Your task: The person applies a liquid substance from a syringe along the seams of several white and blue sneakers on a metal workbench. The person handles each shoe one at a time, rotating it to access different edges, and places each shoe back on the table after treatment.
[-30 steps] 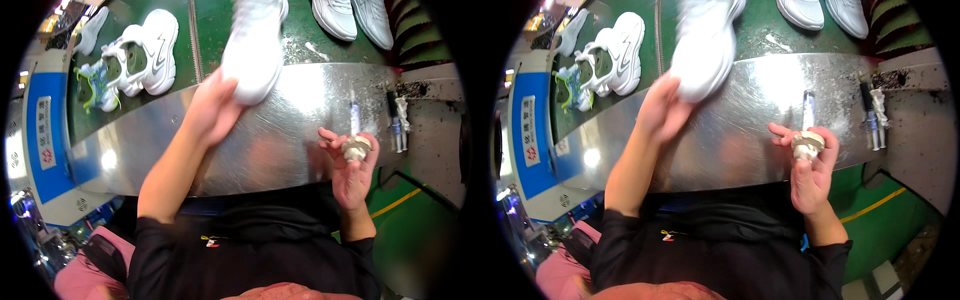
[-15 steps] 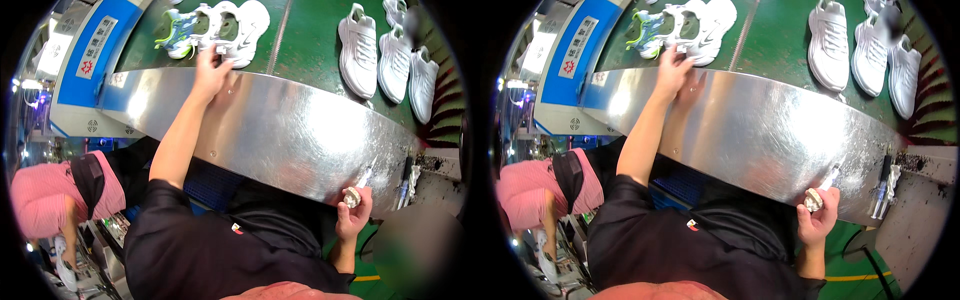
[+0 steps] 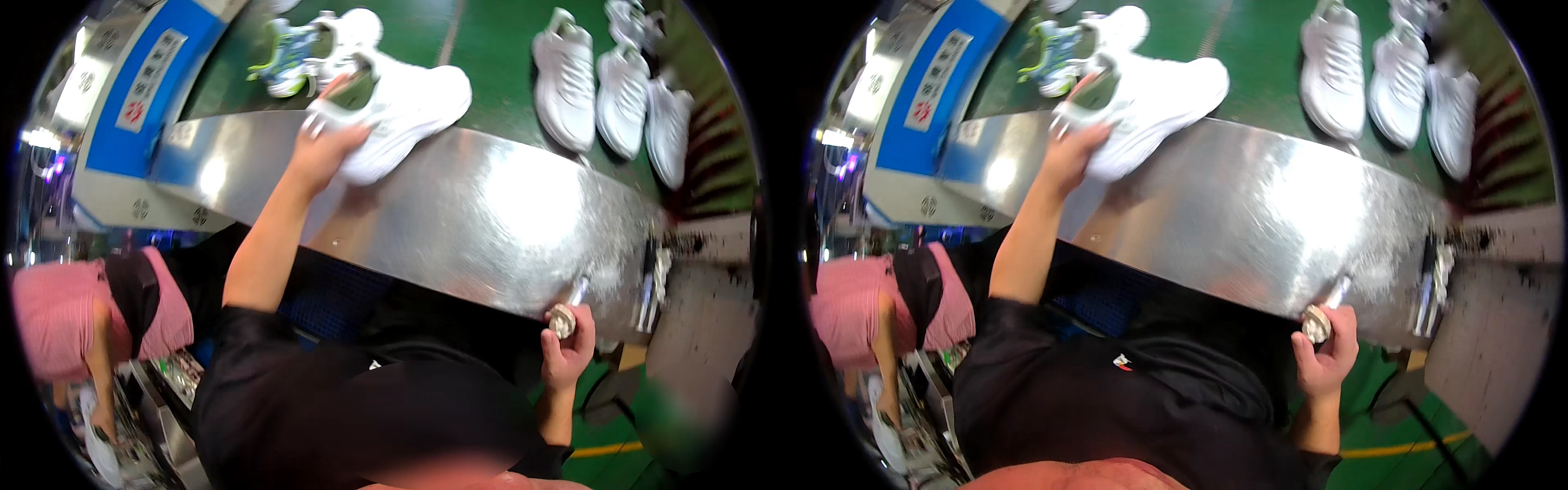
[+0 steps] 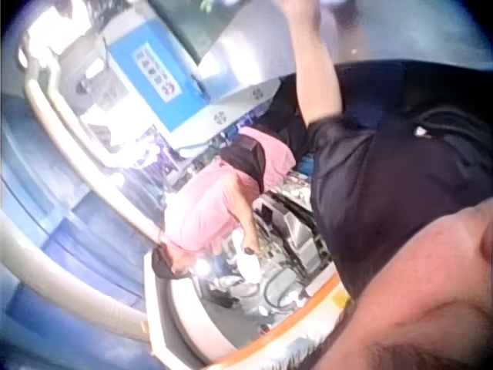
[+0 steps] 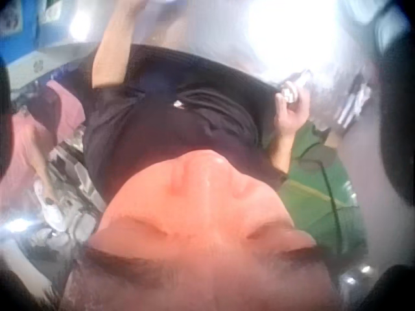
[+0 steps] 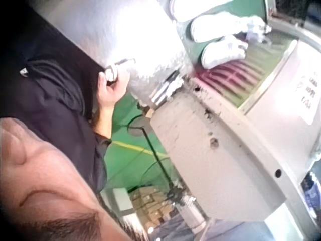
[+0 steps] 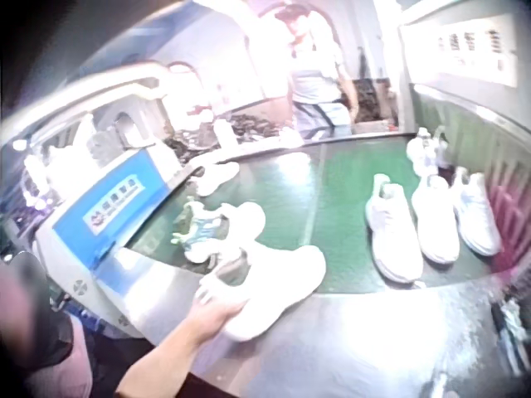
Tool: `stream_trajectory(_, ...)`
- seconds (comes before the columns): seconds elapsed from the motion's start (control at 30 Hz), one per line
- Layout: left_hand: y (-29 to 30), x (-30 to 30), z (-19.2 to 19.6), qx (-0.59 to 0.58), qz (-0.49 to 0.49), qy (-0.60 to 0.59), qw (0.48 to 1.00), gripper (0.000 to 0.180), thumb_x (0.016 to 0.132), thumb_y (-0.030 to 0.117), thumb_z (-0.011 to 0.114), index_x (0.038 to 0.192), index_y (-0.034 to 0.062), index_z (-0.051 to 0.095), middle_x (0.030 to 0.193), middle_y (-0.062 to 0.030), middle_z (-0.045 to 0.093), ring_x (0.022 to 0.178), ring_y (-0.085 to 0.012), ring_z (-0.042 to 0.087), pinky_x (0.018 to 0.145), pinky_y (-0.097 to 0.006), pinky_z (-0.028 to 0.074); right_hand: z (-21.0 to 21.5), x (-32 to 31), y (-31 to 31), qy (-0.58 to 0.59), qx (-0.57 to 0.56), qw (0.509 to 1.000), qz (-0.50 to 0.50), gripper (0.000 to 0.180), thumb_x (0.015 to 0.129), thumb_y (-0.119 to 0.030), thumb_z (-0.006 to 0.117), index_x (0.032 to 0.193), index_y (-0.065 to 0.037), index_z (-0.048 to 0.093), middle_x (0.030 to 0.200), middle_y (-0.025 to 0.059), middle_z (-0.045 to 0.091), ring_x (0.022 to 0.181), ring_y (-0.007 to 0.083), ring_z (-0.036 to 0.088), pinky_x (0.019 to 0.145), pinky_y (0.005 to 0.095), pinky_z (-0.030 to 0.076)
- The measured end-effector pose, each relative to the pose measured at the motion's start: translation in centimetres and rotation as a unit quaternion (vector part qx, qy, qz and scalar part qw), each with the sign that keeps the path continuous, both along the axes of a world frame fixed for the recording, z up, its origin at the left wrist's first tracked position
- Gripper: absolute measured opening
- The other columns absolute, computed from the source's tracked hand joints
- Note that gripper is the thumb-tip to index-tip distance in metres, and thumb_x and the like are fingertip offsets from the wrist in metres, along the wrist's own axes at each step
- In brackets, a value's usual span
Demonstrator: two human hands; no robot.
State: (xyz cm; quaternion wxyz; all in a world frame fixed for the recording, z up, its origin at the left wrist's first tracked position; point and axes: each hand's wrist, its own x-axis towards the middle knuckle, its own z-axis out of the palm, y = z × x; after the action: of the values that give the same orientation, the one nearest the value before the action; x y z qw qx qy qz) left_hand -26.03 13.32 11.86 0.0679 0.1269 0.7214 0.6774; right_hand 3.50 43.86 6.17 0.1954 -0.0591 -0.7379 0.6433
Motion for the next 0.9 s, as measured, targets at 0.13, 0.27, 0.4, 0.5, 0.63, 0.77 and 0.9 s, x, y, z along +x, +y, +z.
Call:
stream_trajectory(0.13, 0.8, 9.7, -1.2, -0.219, -0.065, 0.208, 0.951, 0.089, 0.066, 0.007, 0.074, 0.141, 0.0038, 0.026, 0.134, -0.0141, 0.041, 0.12, -0.0248, 0.045, 0.102, -0.036, 0.036, 0.4, 0.8, 1.3, -0.038, 0.023, 0.999, -0.004, 0.038, 0.076, -0.01, 0.073, 0.107, 0.002, 0.056, 0.087, 0.0079, 0.057, 0.076, 0.0147, 0.054, 0.07, 0.0258, 0.043)
stream_trajectory(0.27, 1.6, 10.5, -0.6, 0.044, -0.077, -0.08, 0.993, 0.098, 0.062, 0.007, 0.073, 0.144, 0.0132, 0.019, 0.132, -0.0137, 0.036, 0.113, -0.0259, 0.048, 0.087, -0.042, 0.049, 1.1, 1.8, 2.8, -0.072, -0.016, 0.997, -0.007, 0.038, 0.079, -0.006, 0.07, 0.112, 0.002, 0.053, 0.095, 0.0079, 0.061, 0.084, 0.0128, 0.059, 0.076, 0.0251, 0.048)
stream_trajectory(0.4, 1.8, 0.0, -3.2, 0.0, -0.065, -0.046, 0.997, 0.061, 0.085, 0.014, 0.057, 0.14, 0.0023, 0.033, 0.12, -0.0119, 0.05, 0.099, -0.0176, 0.056, 0.08, -0.028, 0.05, 1.5, 2.9, 3.5, -0.051, -0.064, 0.995, -0.054, 0.042, 0.08, -0.005, 0.068, 0.118, 0.002, 0.049, 0.1, 0.0081, 0.06, 0.089, 0.0139, 0.06, 0.079, 0.0261, 0.048)
stream_trajectory(0.5, 4.0, -5.6, -3.0, -0.17, -0.098, -0.16, 0.967, 0.037, 0.091, 0.036, 0.053, 0.104, 0.0022, 0.062, 0.091, -0.0015, 0.059, 0.071, -0.007, 0.051, 0.057, -0.02, 0.042, 1.9, 2.6, 3.2, -0.051, -0.121, 0.988, -0.086, 0.045, 0.081, -0.007, 0.066, 0.121, 0.003, 0.048, 0.099, 0.0083, 0.06, 0.086, 0.0145, 0.061, 0.077, 0.026, 0.049)
stream_trajectory(0.63, 6.0, -6.2, -3.8, -0.181, -0.092, -0.112, 0.973, 0.046, 0.087, 0.042, 0.058, 0.102, -0.0019, 0.057, 0.086, -0.0044, 0.06, 0.066, -0.0099, 0.054, 0.056, -0.022, 0.044, 3.0, 3.2, 2.9, -0.107, -0.097, 0.989, -0.044, 0.043, 0.078, -0.009, 0.066, 0.117, 0.004, 0.052, 0.093, 0.0086, 0.061, 0.08, 0.0152, 0.062, 0.071, 0.0256, 0.05)
stream_trajectory(0.77, 8.8, -3.2, -0.9, 0.12, -0.205, -0.205, 0.95, 0.05, 0.081, 0.026, 0.062, 0.115, -0.007, 0.046, 0.102, -0.0155, 0.061, 0.091, -0.0212, 0.064, 0.08, -0.032, 0.053, 5.1, 2.7, 2.2, -0.077, -0.114, 0.991, -0.009, 0.045, 0.074, -0.013, 0.07, 0.111, 0.006, 0.054, 0.091, 0.0099, 0.061, 0.078, 0.0172, 0.063, 0.07, 0.0272, 0.051)
stream_trajectory(0.9, 8.9, 1.8, 1.8, 0.317, -0.215, -0.151, 0.912, 0.048, 0.077, 0.018, 0.061, 0.118, -0.0055, 0.048, 0.107, -0.0158, 0.061, 0.093, -0.0224, 0.063, 0.084, -0.034, 0.052, 7.4, -0.2, 2.1, 0.003, -0.157, 0.986, 0.049, 0.056, 0.071, -0.028, 0.078, 0.109, 0.005, 0.053, 0.084, 0.0121, 0.06, 0.074, 0.0203, 0.063, 0.066, 0.0289, 0.051)
